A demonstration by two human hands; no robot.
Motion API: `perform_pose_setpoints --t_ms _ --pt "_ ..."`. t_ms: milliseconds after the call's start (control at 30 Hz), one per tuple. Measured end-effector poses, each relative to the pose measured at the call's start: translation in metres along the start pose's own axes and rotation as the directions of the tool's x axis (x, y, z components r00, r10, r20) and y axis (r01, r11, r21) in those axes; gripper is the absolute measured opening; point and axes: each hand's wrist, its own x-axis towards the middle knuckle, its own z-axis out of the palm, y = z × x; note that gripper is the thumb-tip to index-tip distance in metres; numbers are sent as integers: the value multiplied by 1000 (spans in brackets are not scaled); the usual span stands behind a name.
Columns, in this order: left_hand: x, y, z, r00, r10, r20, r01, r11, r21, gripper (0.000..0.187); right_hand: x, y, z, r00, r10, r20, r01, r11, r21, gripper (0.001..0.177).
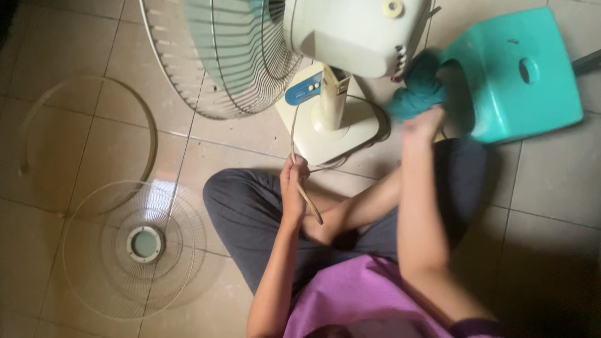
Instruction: The person sits on the floor and cleans a disassembled pedestal fan. They use a brush to dust the motor housing and then wipe the fan blades and cage with a cloth. The person also wipes the fan stand and base before reassembling the unit.
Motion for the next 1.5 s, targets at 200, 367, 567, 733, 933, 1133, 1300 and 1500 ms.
perform_pose_setpoints --t_ms 200,367,567,733,933,1133,1300,1500 --pt "30 -4 10 1000 -4 -28 3 999 -39 17 -16 74 104 894 -303 -330 -303 135 -943 32" --pt "44 -6 15 999 -5 34 6 1000 -30 14 -37 212 92 872 -450 -193 -85 249 -965 26" --pt "81 -58 -9 999 -43 -10 44 977 211 15 -42 149 -11 936 -344 -77 -146 -177 -973 21" --pt "128 -161 -67 972 234 1 -222 923 316 21 0 77 -9 858 -296 -420 -452 -48 -891 29" --pt "150 -219 -64 980 126 152 -195 734 651 37 1 135 -17 850 483 -213 -125 -207 -970 54" --pt "145 -229 -64 995 -46 93 -33 707 707 38 116 176 -9 877 420 234 312 -127 -942 28" --pt "126 -218 -74 997 -60 53 4 697 717 39 171 217 28 963 -62 264 233 -310 -922 9" --pt "124 -228 -75 998 -39 57 -13 704 710 41 143 170 38 880 318 353 422 -182 -888 15"
